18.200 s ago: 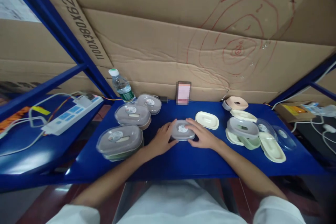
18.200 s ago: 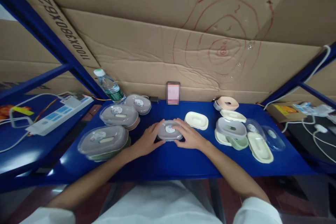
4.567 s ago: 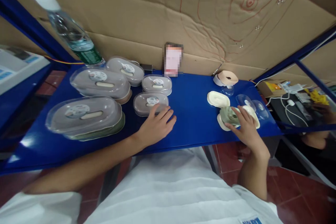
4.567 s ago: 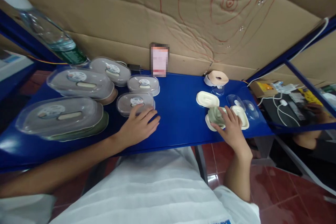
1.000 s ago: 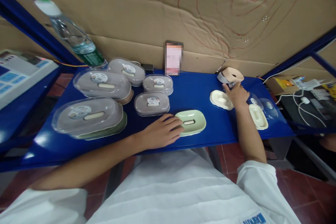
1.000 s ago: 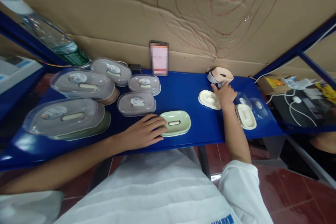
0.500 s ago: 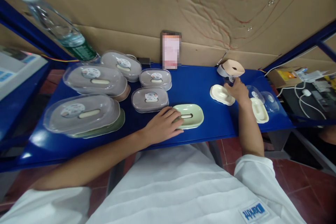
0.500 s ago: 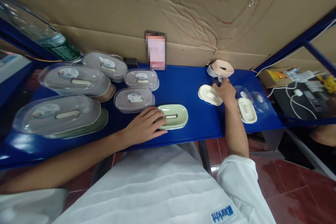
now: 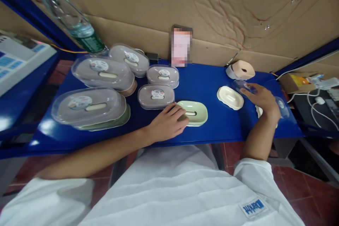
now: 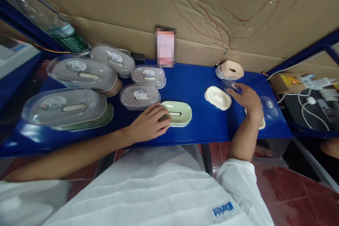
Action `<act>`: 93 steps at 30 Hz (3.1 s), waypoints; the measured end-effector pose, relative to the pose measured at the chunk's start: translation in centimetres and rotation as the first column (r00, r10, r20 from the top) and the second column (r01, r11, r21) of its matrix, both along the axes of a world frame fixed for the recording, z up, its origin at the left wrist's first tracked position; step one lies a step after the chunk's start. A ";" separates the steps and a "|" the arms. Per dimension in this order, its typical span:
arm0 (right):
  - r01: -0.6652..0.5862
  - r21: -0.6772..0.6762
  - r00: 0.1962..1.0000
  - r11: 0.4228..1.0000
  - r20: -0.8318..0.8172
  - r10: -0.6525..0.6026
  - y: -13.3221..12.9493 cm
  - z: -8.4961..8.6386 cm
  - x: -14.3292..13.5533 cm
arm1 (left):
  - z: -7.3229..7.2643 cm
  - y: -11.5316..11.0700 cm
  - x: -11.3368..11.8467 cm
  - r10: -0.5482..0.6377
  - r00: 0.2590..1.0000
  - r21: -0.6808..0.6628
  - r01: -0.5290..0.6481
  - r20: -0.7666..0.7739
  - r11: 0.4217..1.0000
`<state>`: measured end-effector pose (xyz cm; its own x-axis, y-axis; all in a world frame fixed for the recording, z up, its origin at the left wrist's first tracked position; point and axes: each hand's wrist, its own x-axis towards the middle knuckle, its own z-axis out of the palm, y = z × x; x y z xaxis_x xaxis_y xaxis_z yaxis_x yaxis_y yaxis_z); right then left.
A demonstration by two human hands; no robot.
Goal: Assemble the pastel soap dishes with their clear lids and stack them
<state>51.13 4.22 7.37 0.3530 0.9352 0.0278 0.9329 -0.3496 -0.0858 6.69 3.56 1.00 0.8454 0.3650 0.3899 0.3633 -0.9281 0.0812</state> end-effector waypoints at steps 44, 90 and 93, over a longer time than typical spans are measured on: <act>-0.739 0.187 0.639 0.647 -0.107 0.761 1.4 -3.5 -11.5 | -0.2 0.4 -0.7 0.002 0.988 -0.024 0.002 0.154 1.000; -0.874 0.301 0.352 0.380 -0.145 0.925 -0.4 -4.6 -16.1 | 0.5 1.7 -2.1 0.355 0.915 0.002 -0.362 0.193 0.932; -0.880 0.296 0.344 0.371 -0.142 0.928 -0.5 -4.4 -16.2 | 0.5 2.2 -2.3 0.389 0.901 0.031 -0.402 0.190 0.915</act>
<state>34.95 3.76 3.01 -0.6928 0.6755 0.2525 0.6003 0.7343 -0.3170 4.34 5.72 1.53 0.5525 0.6223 0.5545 0.6871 -0.7167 0.1197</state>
